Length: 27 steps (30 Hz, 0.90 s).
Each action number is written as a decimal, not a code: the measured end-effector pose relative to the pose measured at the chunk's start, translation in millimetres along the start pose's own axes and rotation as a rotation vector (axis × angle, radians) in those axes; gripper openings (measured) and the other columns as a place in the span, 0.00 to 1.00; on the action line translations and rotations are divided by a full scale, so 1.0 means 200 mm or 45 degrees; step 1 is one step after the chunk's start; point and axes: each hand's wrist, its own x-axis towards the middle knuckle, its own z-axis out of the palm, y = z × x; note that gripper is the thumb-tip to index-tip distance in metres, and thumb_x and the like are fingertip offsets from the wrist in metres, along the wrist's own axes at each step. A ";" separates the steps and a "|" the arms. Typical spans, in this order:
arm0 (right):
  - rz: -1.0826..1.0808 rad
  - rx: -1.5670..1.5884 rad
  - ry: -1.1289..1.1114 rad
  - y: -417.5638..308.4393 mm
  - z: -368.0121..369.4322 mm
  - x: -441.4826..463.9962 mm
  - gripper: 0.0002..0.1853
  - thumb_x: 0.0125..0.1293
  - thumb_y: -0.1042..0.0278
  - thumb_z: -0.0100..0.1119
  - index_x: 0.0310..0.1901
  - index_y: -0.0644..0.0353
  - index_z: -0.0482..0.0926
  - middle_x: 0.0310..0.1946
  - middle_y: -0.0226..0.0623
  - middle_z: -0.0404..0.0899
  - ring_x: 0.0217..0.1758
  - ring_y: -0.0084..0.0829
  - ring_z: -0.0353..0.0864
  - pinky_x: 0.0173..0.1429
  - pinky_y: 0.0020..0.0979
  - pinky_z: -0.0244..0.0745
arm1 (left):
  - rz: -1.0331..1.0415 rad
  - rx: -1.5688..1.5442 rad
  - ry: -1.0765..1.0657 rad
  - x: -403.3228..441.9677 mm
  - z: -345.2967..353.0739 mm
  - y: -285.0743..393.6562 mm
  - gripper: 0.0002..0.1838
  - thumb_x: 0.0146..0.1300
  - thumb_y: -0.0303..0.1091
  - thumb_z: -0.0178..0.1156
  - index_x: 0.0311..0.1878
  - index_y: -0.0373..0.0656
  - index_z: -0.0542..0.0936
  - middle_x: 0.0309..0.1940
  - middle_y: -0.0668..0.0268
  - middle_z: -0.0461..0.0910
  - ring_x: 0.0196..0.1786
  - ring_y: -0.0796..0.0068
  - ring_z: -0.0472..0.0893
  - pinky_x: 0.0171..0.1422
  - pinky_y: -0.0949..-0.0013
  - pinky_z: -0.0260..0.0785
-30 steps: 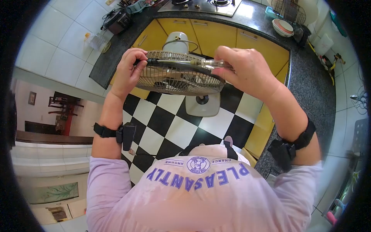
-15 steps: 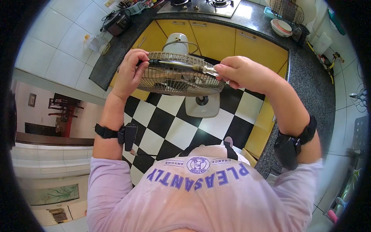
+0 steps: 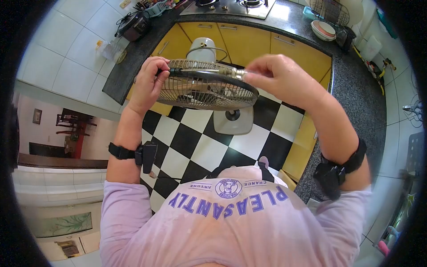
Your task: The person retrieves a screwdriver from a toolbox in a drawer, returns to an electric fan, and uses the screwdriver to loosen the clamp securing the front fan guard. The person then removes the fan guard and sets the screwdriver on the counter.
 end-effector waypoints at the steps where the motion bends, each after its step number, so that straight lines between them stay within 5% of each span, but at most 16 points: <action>1: 0.373 0.148 -0.328 -0.01 -0.04 0.02 0.11 0.63 0.62 0.57 0.36 0.64 0.76 0.24 0.29 0.74 0.24 0.22 0.72 0.27 0.26 0.67 | 0.000 0.013 -0.006 0.00 0.00 0.00 0.07 0.58 0.20 0.57 0.38 0.39 0.71 0.40 0.58 0.73 0.44 0.63 0.75 0.48 0.69 0.68; 2: 0.746 0.296 -0.656 -0.02 -0.06 0.03 0.13 0.67 0.61 0.55 0.41 0.65 0.77 0.23 0.23 0.70 0.22 0.14 0.68 0.25 0.19 0.65 | 0.000 0.012 -0.005 0.00 0.00 0.00 0.07 0.58 0.20 0.57 0.38 0.39 0.71 0.40 0.58 0.73 0.44 0.63 0.75 0.48 0.69 0.68; 7: 0.835 0.592 -0.617 -0.04 -0.02 0.02 0.16 0.69 0.58 0.49 0.39 0.64 0.77 0.18 0.24 0.70 0.19 0.12 0.66 0.22 0.16 0.64 | -0.005 0.006 -0.014 0.01 0.00 0.00 0.07 0.57 0.19 0.56 0.38 0.39 0.71 0.42 0.58 0.73 0.44 0.63 0.74 0.48 0.69 0.68; 10: 0.705 0.430 -0.622 -0.07 -0.02 0.02 0.13 0.67 0.61 0.52 0.36 0.63 0.76 0.21 0.30 0.75 0.18 0.18 0.71 0.23 0.21 0.69 | 0.008 0.011 0.028 0.01 0.00 0.00 0.10 0.55 0.19 0.58 0.39 0.38 0.70 0.38 0.59 0.72 0.41 0.58 0.74 0.45 0.65 0.69; 13: 0.402 0.192 -0.414 -0.04 0.00 0.02 0.08 0.63 0.66 0.56 0.38 0.62 0.76 0.23 0.33 0.76 0.23 0.23 0.76 0.26 0.25 0.71 | 0.002 -0.005 0.012 0.00 0.00 -0.01 0.10 0.55 0.19 0.58 0.40 0.39 0.71 0.38 0.59 0.72 0.42 0.58 0.74 0.46 0.65 0.69; 15: -0.109 0.042 -0.163 0.01 0.01 0.01 0.09 0.58 0.70 0.61 0.39 0.63 0.75 0.25 0.38 0.77 0.27 0.29 0.77 0.31 0.29 0.73 | -0.015 -0.013 0.014 0.00 0.00 -0.01 0.10 0.55 0.19 0.57 0.40 0.39 0.71 0.38 0.59 0.72 0.42 0.58 0.74 0.45 0.65 0.69; 19: -0.402 -0.335 0.177 0.03 0.08 -0.01 0.11 0.54 0.70 0.64 0.38 0.64 0.75 0.26 0.42 0.77 0.28 0.34 0.78 0.36 0.31 0.73 | -0.013 -0.026 0.018 0.00 0.01 -0.01 0.10 0.55 0.19 0.57 0.39 0.39 0.70 0.38 0.58 0.72 0.42 0.58 0.74 0.46 0.65 0.69; 22: -0.158 -0.135 0.209 0.01 0.09 -0.03 0.11 0.59 0.65 0.61 0.36 0.65 0.77 0.27 0.43 0.78 0.29 0.34 0.77 0.36 0.31 0.72 | -0.005 -0.019 0.020 0.00 0.01 -0.01 0.10 0.55 0.19 0.57 0.39 0.39 0.70 0.38 0.58 0.72 0.42 0.58 0.74 0.46 0.65 0.69; 25: 0.651 -0.002 -0.688 -0.02 -0.01 0.04 0.20 0.68 0.53 0.50 0.38 0.67 0.79 0.30 0.37 0.75 0.30 0.29 0.73 0.36 0.29 0.69 | 0.047 0.027 0.007 0.01 0.00 0.00 0.10 0.55 0.19 0.58 0.39 0.39 0.70 0.38 0.58 0.72 0.42 0.57 0.74 0.46 0.65 0.69; 27: 0.570 -0.015 -0.665 -0.01 0.00 0.05 0.18 0.67 0.55 0.51 0.38 0.66 0.78 0.30 0.38 0.75 0.30 0.31 0.74 0.36 0.31 0.69 | 0.046 0.023 0.014 0.01 0.01 0.00 0.10 0.55 0.19 0.57 0.39 0.39 0.70 0.38 0.58 0.72 0.42 0.57 0.74 0.46 0.65 0.69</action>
